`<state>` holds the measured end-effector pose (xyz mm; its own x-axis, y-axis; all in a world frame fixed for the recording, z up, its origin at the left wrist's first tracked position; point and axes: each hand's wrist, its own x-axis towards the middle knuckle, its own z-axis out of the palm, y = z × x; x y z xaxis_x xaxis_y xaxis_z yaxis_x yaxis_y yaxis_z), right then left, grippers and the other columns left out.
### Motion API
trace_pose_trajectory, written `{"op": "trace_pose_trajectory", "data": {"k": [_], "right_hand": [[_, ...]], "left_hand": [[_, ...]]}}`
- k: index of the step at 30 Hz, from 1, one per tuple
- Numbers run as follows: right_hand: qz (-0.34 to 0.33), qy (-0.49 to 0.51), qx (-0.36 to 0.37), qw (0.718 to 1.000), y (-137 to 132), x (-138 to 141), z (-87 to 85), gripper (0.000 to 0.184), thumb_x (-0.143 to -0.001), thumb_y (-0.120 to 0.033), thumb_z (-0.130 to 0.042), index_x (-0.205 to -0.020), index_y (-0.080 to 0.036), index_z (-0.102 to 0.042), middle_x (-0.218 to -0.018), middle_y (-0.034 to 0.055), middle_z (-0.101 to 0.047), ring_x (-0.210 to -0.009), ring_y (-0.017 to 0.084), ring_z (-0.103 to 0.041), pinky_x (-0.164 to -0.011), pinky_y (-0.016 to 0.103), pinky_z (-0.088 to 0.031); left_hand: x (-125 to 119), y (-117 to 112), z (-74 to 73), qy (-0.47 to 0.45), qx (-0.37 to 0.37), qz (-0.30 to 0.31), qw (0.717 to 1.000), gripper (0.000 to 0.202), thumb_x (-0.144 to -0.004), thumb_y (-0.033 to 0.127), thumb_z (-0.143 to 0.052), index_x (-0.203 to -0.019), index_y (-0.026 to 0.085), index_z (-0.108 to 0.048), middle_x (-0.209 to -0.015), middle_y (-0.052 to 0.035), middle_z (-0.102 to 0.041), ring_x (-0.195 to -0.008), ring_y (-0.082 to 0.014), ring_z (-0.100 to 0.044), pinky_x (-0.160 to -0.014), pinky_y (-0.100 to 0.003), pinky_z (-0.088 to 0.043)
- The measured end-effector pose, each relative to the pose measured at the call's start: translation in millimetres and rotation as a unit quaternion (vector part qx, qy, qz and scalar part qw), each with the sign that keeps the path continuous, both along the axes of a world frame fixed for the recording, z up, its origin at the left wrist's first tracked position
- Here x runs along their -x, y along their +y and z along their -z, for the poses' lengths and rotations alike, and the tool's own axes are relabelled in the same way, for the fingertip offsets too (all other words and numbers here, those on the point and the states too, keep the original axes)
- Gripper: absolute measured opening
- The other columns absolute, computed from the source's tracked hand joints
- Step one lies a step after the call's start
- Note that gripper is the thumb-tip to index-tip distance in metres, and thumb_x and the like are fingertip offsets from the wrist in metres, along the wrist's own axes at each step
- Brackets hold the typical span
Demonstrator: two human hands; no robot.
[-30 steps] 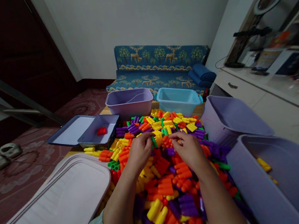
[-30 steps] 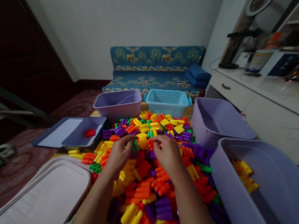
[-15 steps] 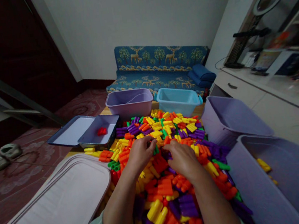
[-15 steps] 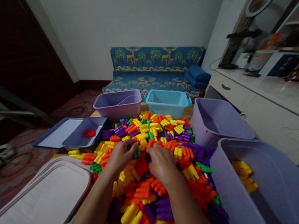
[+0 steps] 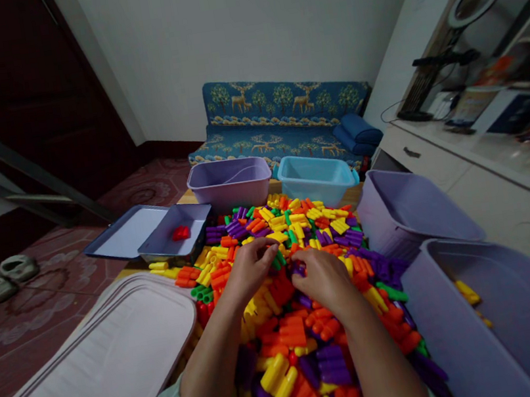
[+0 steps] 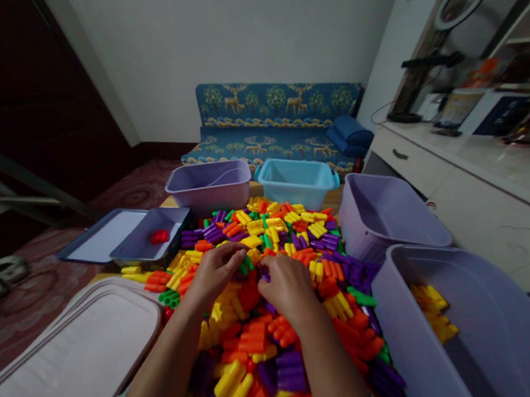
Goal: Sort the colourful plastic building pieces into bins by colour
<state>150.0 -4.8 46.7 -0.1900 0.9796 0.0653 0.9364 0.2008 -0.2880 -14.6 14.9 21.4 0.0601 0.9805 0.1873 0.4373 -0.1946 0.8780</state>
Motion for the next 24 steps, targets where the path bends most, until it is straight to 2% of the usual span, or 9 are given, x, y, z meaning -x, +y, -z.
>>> {"op": "trace_pose_trajectory", "data": {"k": [3,6,9,11,13,15,18,24], "right_hand": [[0.031,0.137,-0.054,0.989,5,-4,-1.3,0.027,-0.075,-0.027,-0.059,-0.100,-0.023,-0.071,-0.093,0.0061,-0.072,-0.083,0.022,-0.066,-0.075,0.031,-0.048],[0.042,0.287,-0.065,0.955,7,-4,-3.5,0.029,-0.075,-0.031,-0.061,-0.100,-0.020,-0.069,-0.092,0.0056,-0.071,-0.066,0.017,-0.063,-0.064,0.028,-0.049],[0.041,0.415,-0.018,0.909,6,0,-2.1,0.033,-0.076,-0.035,-0.061,-0.103,-0.018,-0.067,-0.090,0.0048,-0.071,-0.050,0.012,-0.056,-0.050,0.026,-0.045],[0.033,0.472,0.011,0.881,6,3,0.9,0.034,-0.076,-0.036,-0.060,-0.103,-0.017,-0.066,-0.089,0.0051,-0.070,-0.048,0.011,-0.055,-0.046,0.024,-0.044],[0.023,0.504,0.034,0.863,6,6,4.2,0.032,-0.076,-0.034,-0.059,-0.101,-0.016,-0.067,-0.086,0.0051,-0.069,-0.048,0.011,-0.057,-0.044,0.023,-0.045],[0.016,0.516,0.046,0.855,6,8,6.4,0.030,-0.076,-0.032,-0.058,-0.099,-0.015,-0.067,-0.083,0.0047,-0.069,-0.048,0.011,-0.059,-0.045,0.023,-0.046],[0.012,0.514,0.041,0.857,6,9,6.6,0.028,-0.076,-0.030,-0.058,-0.098,-0.015,-0.067,-0.077,0.0035,-0.068,-0.049,0.011,-0.059,-0.047,0.022,-0.047],[0.007,0.512,0.040,0.858,6,11,7.8,0.029,-0.077,-0.032,-0.062,-0.100,-0.016,-0.066,-0.054,-0.0032,-0.057,-0.047,0.011,-0.054,-0.046,0.021,-0.044]], "left_hand": [[0,1,4.9,-0.066,0.032,0.008,0.997,0.040,-0.083,0.046,-0.056,-0.102,0.014,-0.071,-0.064,-0.0011,-0.060,-0.056,-0.0128,-0.050,-0.050,-0.021,-0.036],[-4,-1,4.2,-0.138,0.078,0.035,0.987,0.046,-0.083,0.052,-0.056,-0.105,0.015,-0.070,-0.070,-0.0015,-0.062,-0.057,-0.0132,-0.054,-0.049,-0.021,-0.040],[-10,-5,-1.9,-0.194,0.093,0.066,0.974,0.047,-0.085,0.055,-0.053,-0.103,0.015,-0.070,-0.083,-0.0036,-0.066,-0.070,-0.0155,-0.060,-0.059,-0.023,-0.047],[-15,-8,-6.4,-0.220,0.077,0.057,0.971,0.044,-0.085,0.054,-0.054,-0.103,0.016,-0.069,-0.094,-0.0052,-0.068,-0.085,-0.0176,-0.061,-0.072,-0.024,-0.048],[-18,-10,-9.0,-0.245,0.068,0.049,0.966,0.042,-0.084,0.052,-0.059,-0.105,0.016,-0.067,-0.103,-0.0059,-0.068,-0.096,-0.0186,-0.060,-0.081,-0.025,-0.047],[-20,-10,-9.3,-0.271,0.074,0.059,0.958,0.042,-0.080,0.050,-0.065,-0.105,0.017,-0.065,-0.102,-0.0056,-0.067,-0.096,-0.0182,-0.060,-0.082,-0.025,-0.047],[-21,-9,-7.1,-0.304,0.097,0.070,0.945,0.043,-0.074,0.048,-0.072,-0.103,0.017,-0.064,-0.093,-0.0037,-0.067,-0.084,-0.0156,-0.061,-0.074,-0.023,-0.047],[-18,-6,-4.5,-0.343,0.101,0.039,0.933,0.041,-0.070,0.047,-0.075,-0.095,0.018,-0.062,-0.079,-0.0004,-0.066,-0.070,-0.0123,-0.060,-0.064,-0.021,-0.045]]}}
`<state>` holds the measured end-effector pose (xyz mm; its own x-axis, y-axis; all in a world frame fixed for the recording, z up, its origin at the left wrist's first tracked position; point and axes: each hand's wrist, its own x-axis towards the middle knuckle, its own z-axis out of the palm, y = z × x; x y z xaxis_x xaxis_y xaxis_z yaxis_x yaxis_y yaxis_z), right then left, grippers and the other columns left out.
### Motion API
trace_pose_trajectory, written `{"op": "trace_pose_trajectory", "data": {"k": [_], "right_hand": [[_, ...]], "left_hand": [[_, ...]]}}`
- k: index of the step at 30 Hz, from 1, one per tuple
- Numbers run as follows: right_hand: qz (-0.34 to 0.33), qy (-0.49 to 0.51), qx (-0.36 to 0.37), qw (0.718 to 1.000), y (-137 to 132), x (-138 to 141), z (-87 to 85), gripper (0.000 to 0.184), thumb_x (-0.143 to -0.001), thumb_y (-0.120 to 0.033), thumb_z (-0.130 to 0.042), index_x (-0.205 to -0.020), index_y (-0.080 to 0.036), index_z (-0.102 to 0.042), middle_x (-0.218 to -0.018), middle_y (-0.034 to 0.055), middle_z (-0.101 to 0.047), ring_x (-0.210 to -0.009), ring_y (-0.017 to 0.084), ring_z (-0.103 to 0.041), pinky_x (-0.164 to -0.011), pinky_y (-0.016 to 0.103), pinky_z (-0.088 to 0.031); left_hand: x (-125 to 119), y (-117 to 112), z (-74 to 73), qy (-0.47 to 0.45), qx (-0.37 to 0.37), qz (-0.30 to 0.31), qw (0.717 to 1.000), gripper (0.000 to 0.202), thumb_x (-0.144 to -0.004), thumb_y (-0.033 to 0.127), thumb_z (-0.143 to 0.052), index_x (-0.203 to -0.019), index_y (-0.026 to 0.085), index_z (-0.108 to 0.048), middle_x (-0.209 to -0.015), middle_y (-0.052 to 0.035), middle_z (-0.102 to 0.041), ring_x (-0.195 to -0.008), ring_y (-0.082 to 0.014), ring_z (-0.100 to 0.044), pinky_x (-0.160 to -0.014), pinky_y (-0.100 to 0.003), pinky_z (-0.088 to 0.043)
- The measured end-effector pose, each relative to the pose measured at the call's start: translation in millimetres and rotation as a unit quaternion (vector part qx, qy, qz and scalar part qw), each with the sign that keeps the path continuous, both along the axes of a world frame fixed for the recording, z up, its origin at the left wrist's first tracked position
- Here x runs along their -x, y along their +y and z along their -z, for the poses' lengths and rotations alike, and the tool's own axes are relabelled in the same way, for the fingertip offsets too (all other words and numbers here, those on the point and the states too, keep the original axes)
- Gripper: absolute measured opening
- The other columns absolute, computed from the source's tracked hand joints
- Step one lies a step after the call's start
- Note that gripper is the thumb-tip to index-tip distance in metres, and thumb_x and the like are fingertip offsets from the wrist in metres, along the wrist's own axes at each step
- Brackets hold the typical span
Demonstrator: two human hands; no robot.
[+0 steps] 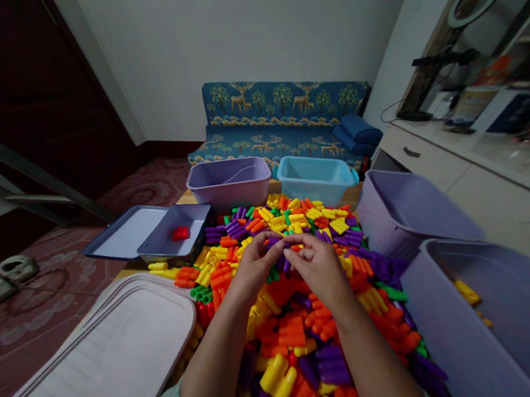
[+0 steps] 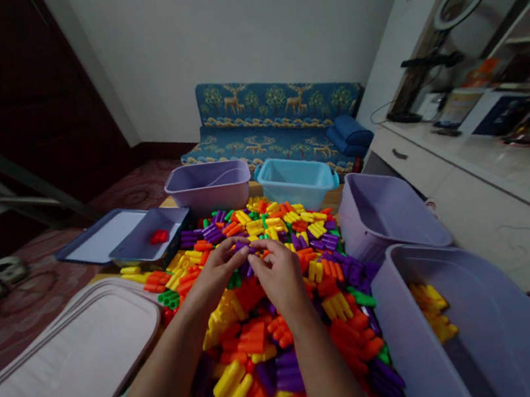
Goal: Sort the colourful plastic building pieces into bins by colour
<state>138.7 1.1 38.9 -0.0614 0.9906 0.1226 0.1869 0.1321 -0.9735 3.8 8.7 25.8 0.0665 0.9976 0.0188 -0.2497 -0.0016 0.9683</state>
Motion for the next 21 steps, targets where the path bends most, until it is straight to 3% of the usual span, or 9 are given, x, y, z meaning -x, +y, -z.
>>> {"op": "trace_pose_trajectory", "data": {"k": [7,13,18,21], "right_hand": [[0.014,0.054,0.008,0.998,0,4,4.8,0.038,-0.071,-0.031,-0.070,-0.106,-0.018,-0.062,-0.078,-0.0007,-0.062,-0.054,0.010,-0.058,-0.051,0.023,-0.051],[0.044,0.110,-0.001,0.993,-2,3,-3.6,0.029,-0.072,-0.034,-0.071,-0.094,-0.017,-0.062,-0.075,0.0016,-0.068,-0.060,0.015,-0.066,-0.055,0.025,-0.055],[0.042,0.128,-0.001,0.991,-3,5,-4.6,0.027,-0.073,-0.035,-0.070,-0.093,-0.019,-0.060,-0.075,0.0035,-0.072,-0.063,0.019,-0.070,-0.062,0.030,-0.058],[0.047,0.093,-0.009,0.994,-3,6,-4.1,0.024,-0.075,-0.033,-0.068,-0.092,-0.018,-0.062,-0.074,0.0049,-0.072,-0.064,0.020,-0.070,-0.062,0.032,-0.058]], "left_hand": [[1,5,0.0,0.010,-0.029,-0.056,0.998,0.039,-0.067,0.043,-0.078,-0.090,0.015,-0.063,-0.075,-0.0009,-0.066,-0.068,-0.0126,-0.060,-0.063,-0.021,-0.045],[2,3,-5.5,0.041,-0.068,-0.072,0.994,0.036,-0.073,0.043,-0.072,-0.093,0.015,-0.065,-0.082,-0.0033,-0.067,-0.073,-0.0145,-0.061,-0.065,-0.023,-0.048],[3,0,-6.8,0.065,-0.039,-0.031,0.997,0.045,-0.078,0.052,-0.065,-0.104,0.015,-0.062,-0.077,-0.0023,-0.065,-0.062,-0.0127,-0.059,-0.050,-0.020,-0.044],[0,-1,-6.0,0.055,-0.037,-0.006,0.998,0.050,-0.072,0.048,-0.072,-0.108,0.015,-0.059,-0.079,-0.0020,-0.066,-0.064,-0.0126,-0.060,-0.054,-0.020,-0.046]]}}
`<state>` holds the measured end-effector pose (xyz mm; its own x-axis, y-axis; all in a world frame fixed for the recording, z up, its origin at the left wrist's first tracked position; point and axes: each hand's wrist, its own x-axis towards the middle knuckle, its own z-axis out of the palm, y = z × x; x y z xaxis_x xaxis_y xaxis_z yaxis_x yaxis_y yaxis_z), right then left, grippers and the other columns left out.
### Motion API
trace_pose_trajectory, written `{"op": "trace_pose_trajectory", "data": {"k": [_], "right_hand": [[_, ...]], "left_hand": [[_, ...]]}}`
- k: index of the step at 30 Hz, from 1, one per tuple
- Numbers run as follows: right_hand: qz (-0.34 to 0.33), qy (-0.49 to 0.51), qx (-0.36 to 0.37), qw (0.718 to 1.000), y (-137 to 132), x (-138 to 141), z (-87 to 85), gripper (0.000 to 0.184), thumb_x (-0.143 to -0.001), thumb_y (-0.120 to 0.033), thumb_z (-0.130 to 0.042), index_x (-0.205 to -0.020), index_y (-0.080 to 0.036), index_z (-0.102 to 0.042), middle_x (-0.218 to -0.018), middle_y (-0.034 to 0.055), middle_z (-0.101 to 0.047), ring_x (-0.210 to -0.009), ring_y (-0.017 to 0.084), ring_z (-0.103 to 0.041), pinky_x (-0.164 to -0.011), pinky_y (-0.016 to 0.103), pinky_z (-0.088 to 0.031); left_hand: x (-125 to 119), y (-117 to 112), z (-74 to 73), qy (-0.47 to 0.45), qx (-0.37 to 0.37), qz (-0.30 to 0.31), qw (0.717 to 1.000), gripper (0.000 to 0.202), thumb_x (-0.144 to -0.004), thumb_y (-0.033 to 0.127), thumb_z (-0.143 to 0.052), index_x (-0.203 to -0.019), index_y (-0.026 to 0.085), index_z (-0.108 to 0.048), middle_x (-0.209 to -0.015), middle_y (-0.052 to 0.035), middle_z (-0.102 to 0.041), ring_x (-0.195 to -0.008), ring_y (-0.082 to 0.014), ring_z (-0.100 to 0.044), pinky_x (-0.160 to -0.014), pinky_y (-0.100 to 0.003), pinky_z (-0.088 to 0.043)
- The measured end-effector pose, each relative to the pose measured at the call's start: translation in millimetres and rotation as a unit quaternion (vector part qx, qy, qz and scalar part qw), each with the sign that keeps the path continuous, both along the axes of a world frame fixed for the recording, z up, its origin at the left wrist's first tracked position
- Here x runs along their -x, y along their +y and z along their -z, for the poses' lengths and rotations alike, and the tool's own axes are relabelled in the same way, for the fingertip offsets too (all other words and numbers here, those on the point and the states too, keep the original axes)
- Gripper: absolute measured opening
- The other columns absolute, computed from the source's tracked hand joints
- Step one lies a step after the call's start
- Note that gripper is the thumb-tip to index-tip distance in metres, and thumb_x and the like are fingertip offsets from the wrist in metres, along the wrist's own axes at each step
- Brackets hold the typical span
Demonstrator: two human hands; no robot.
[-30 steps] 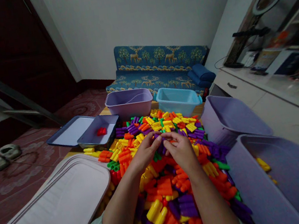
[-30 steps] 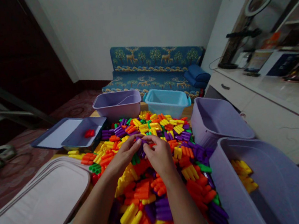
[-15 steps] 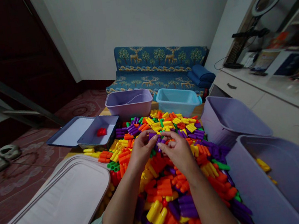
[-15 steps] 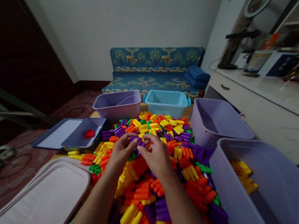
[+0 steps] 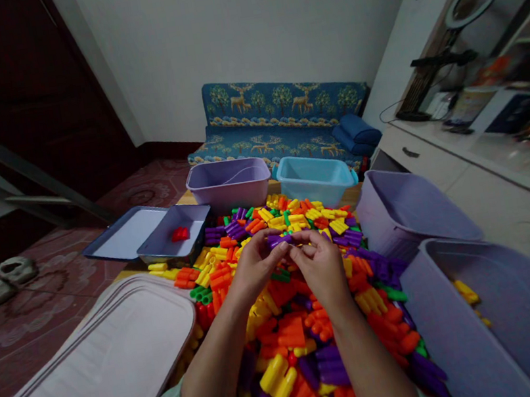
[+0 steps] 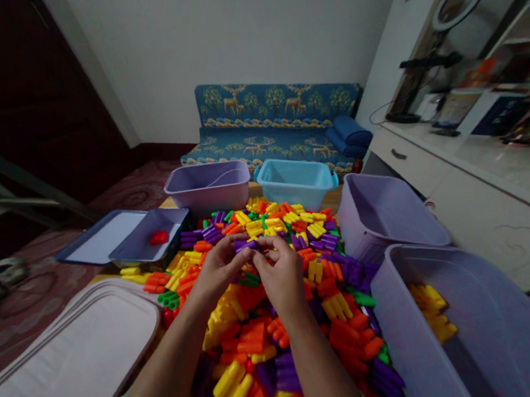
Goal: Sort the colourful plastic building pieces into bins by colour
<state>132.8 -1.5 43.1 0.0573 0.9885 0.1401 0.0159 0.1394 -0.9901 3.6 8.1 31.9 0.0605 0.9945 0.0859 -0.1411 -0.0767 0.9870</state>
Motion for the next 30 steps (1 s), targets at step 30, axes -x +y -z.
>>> {"op": "trace_pose_trajectory", "data": {"k": [30], "right_hand": [[-0.009,0.025,0.031,0.999,14,-6,22.4,0.039,-0.069,-0.041,-0.069,-0.100,-0.018,-0.061,-0.097,0.0055,-0.066,-0.068,0.016,-0.066,-0.058,0.029,-0.058]], "left_hand": [[-1,0,-4.2,-0.227,0.173,-0.009,0.958,0.014,-0.082,0.022,-0.058,-0.090,0.011,-0.063,-0.079,-0.0046,-0.065,-0.057,-0.0069,-0.058,-0.046,-0.014,-0.044]]}}
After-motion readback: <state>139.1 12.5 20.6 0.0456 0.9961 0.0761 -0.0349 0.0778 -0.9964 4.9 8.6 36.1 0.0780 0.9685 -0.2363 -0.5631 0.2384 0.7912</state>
